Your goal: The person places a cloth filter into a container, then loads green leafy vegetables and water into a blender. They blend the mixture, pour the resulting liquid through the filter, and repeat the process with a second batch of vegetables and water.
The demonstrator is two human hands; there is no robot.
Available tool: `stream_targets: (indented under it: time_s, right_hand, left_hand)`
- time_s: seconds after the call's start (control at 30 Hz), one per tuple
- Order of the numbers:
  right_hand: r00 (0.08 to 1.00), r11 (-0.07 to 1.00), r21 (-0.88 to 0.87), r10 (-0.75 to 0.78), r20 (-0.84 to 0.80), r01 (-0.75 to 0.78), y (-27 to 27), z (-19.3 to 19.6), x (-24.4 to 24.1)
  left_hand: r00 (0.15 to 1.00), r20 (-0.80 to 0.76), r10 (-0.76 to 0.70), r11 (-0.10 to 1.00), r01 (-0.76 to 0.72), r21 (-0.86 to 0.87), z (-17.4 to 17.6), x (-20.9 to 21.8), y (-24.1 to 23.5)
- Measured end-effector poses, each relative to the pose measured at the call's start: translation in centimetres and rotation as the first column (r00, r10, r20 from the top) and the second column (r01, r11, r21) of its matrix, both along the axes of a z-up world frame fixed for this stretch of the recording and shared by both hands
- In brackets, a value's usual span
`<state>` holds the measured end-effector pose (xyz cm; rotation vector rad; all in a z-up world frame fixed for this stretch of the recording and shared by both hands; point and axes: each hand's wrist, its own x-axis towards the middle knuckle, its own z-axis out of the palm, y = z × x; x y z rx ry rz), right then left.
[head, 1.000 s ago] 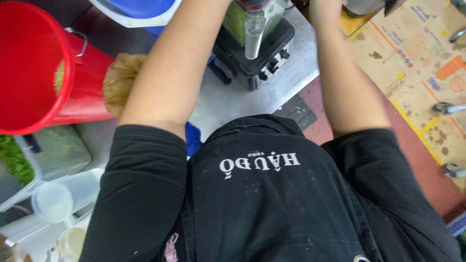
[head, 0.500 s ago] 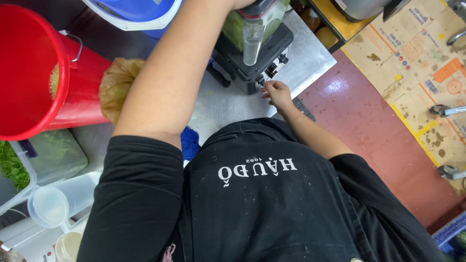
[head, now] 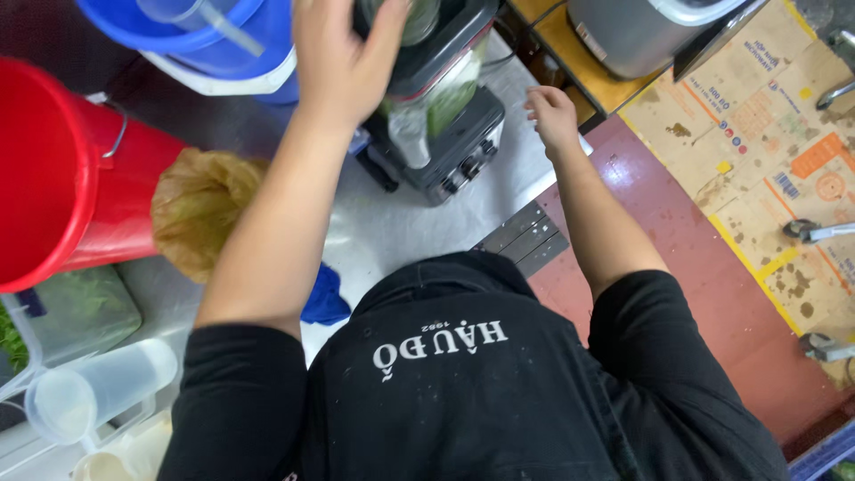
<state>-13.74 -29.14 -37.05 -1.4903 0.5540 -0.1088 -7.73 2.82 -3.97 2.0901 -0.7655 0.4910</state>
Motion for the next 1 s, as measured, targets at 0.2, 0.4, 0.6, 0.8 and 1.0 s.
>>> stream_targets:
  time_s: [0.2, 0.4, 0.6, 0.8, 1.0]
  right_hand:
    - [0.94, 0.937, -0.077, 0.34, -0.034, -0.342, -0.8, -4.2, 7.9]
    - [0.935, 0.939, 0.003, 0.342, -0.096, -0.343, 2.0, -4.5, 12.5]
    - [0.92, 0.899, 0.244, 0.305, 0.248, -0.364, 5.2, 4.6, 11.6]
    - [0.791, 0.628, 0.512, 0.303, 0.532, -0.586, 7.6, 14.2, 9.0]
    - [0.727, 0.636, 0.426, 0.331, 0.602, -0.643, 8.7, 16.9, 8.9]
  left_hand:
    - [0.99, -0.118, 0.082, 0.908, -0.123, -0.4, -8.1, -7.5, 2.1]
    - [0.973, -0.204, 0.104, 0.988, -0.125, -0.092, -9.1, -12.6, -0.7]
    - [0.897, -0.436, 0.077, 0.878, -0.268, -0.397, -9.5, -11.3, -3.4]
    - [0.928, -0.37, 0.049, 0.728, -0.287, -0.622, -11.5, -10.5, -5.4]
    - [0.935, -0.348, -0.06, 0.6, -0.245, -0.762, -7.3, -10.6, -5.5]
